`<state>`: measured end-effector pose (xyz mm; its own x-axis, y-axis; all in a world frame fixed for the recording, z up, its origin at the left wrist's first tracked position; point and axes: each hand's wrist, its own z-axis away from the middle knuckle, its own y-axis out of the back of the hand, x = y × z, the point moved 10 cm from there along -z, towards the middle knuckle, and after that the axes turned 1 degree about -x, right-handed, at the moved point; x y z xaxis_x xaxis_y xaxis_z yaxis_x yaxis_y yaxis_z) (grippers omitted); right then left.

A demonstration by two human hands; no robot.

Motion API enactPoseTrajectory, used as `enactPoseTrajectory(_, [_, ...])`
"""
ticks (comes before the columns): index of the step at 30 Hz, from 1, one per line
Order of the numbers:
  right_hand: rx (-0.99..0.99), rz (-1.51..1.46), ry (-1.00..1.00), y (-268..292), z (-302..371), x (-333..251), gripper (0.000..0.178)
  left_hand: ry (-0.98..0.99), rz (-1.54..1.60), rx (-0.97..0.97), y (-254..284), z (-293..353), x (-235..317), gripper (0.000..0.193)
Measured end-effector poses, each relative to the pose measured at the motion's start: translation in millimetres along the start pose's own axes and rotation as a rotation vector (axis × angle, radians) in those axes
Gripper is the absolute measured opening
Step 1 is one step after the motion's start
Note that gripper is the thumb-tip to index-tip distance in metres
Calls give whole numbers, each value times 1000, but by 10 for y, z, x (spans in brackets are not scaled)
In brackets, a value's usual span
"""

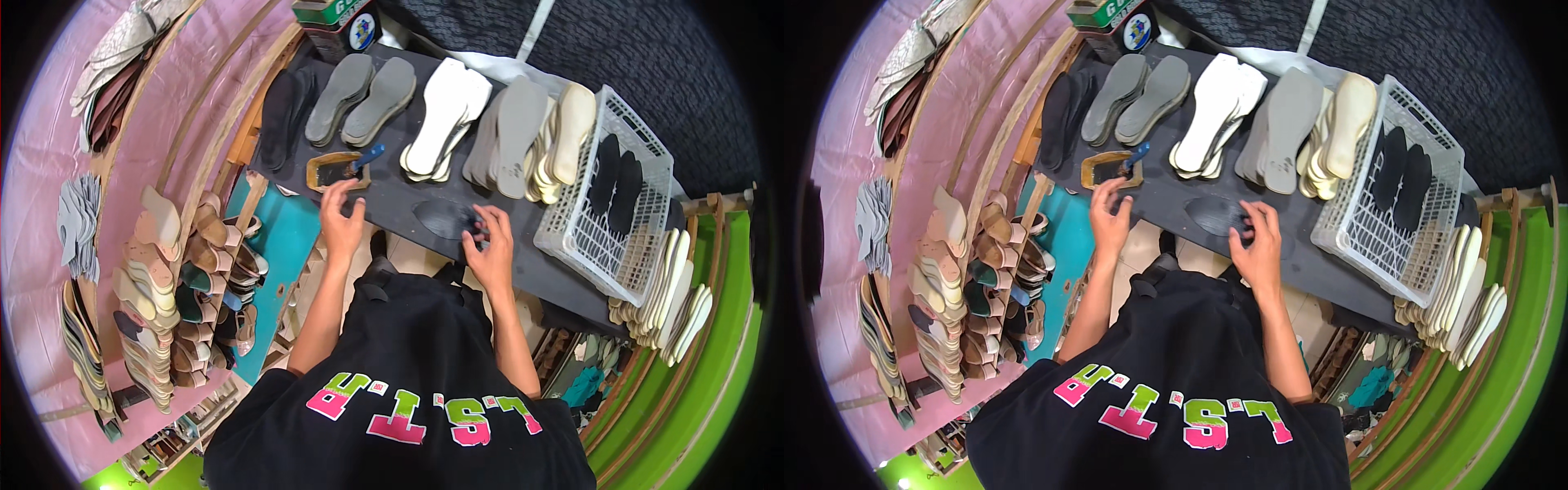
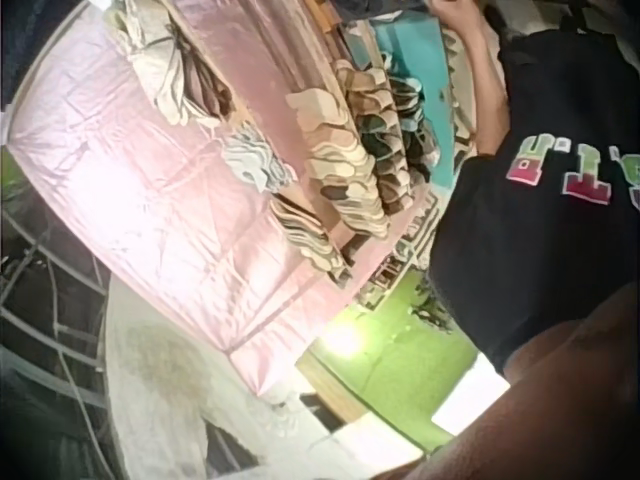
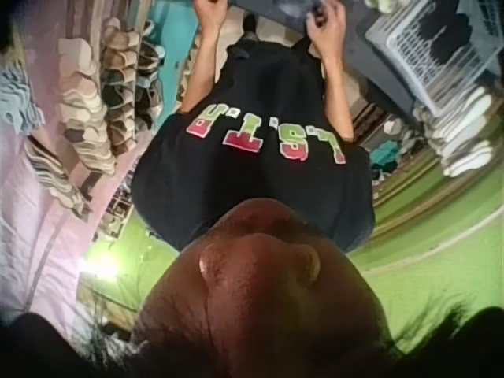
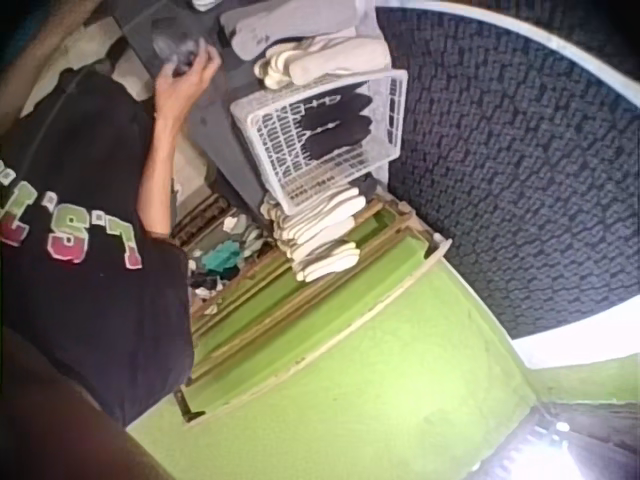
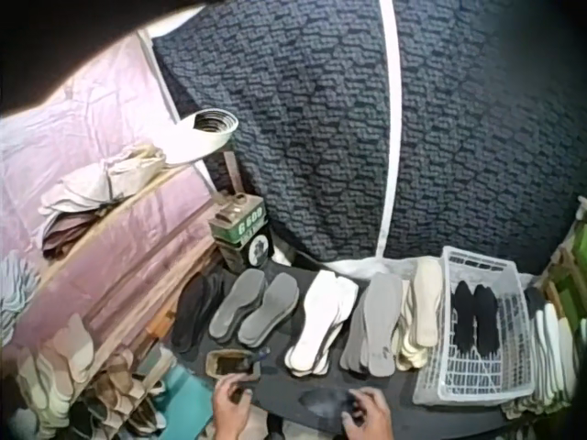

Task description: Applying adhesive to shoe insole components using a brush.

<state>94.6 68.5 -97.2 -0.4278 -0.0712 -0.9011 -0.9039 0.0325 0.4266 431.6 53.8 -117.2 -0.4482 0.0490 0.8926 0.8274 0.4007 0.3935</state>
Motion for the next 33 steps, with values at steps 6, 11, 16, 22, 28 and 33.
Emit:
enactPoseTrajectory(6, [-147, -534, -92, -1249, -618, -410, 58, 11, -144, -87, 558, -585, -222, 95])
enactPoseTrajectory(11, [-38, -233, -101, -1817, -1031, -591, 50, 10, -355, -329, 564, -822, -421, 109])
enactPoseTrajectory(16, [-122, -6, 22, -1995, -1106, -819, 17, 33, -79, -460, 511, -949, -614, 86])
enactPoseTrajectory(22, [20, -2, 93, -2034, -1011, -989, 16, 12, 79, -527, 472, -1043, -670, 81])
enactPoseTrajectory(28, [91, -120, -14, -2094, -967, -807, 12, 6, 137, -524, 449, -1083, -731, 78])
enactPoseTrajectory(33, [231, 26, 16, -1905, -881, -818, 12, 13, 135, -575, 414, -1096, -767, 80])
